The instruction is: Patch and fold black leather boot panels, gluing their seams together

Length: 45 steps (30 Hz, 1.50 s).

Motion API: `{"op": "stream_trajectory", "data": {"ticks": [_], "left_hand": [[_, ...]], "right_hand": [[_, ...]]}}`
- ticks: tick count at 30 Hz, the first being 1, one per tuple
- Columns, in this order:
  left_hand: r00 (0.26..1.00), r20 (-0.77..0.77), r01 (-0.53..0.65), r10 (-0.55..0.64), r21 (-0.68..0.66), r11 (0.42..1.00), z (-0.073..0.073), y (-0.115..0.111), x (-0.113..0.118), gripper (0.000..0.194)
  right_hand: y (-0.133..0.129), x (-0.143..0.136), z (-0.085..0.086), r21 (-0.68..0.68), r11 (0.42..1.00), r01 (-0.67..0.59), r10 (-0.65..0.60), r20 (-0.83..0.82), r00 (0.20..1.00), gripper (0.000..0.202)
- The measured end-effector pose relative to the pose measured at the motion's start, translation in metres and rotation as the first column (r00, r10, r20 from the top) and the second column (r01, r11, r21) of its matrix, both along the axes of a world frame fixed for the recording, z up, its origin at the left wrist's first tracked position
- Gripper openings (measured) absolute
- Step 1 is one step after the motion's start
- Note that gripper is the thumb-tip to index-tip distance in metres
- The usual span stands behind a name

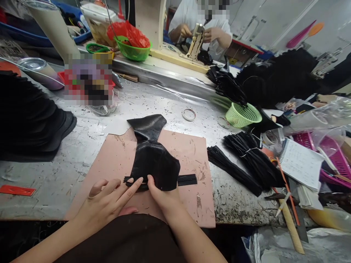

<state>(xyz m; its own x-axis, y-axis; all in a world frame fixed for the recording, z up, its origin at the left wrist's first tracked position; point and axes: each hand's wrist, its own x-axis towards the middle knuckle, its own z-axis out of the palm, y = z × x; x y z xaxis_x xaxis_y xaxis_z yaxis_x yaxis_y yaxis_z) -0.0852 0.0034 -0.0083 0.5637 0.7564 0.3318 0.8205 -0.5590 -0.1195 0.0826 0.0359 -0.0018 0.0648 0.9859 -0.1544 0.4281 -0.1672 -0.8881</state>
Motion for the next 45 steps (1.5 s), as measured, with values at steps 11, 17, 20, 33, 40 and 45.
{"op": "stream_trajectory", "data": {"ticks": [11,17,20,33,40,45], "left_hand": [[0.999,0.009,-0.044,0.044,-0.043,0.998,-0.008,0.003,0.005,0.041],[0.999,0.011,-0.041,0.042,-0.077,0.996,-0.008,0.007,0.008,0.038],[0.999,-0.004,-0.04,0.04,-0.086,0.995,-0.007,0.008,0.01,0.037],[0.998,-0.042,0.042,-0.044,-0.046,0.998,-0.011,0.013,0.018,0.043],[0.989,-0.04,0.142,-0.142,0.006,0.99,-0.013,0.019,0.022,0.05],[0.991,-0.028,0.128,-0.128,0.022,0.991,-0.014,0.02,0.023,0.054]], "right_hand": [[-0.004,0.005,-0.022,0.121,0.991,-0.049,0.04,0.078,0.996,0.016],[-0.005,0.005,-0.013,0.076,0.993,-0.093,0.08,0.156,0.984,0.015],[-0.006,0.005,-0.011,0.101,0.991,-0.083,0.063,0.19,0.98,0.018],[-0.003,0.026,-0.008,0.185,0.974,-0.135,0.101,0.182,0.978,0.021],[-0.005,0.031,-0.012,0.163,0.978,-0.126,0.107,0.123,0.987,0.022],[-0.002,0.036,-0.011,0.192,0.973,-0.125,0.093,0.166,0.982,0.035]]}}
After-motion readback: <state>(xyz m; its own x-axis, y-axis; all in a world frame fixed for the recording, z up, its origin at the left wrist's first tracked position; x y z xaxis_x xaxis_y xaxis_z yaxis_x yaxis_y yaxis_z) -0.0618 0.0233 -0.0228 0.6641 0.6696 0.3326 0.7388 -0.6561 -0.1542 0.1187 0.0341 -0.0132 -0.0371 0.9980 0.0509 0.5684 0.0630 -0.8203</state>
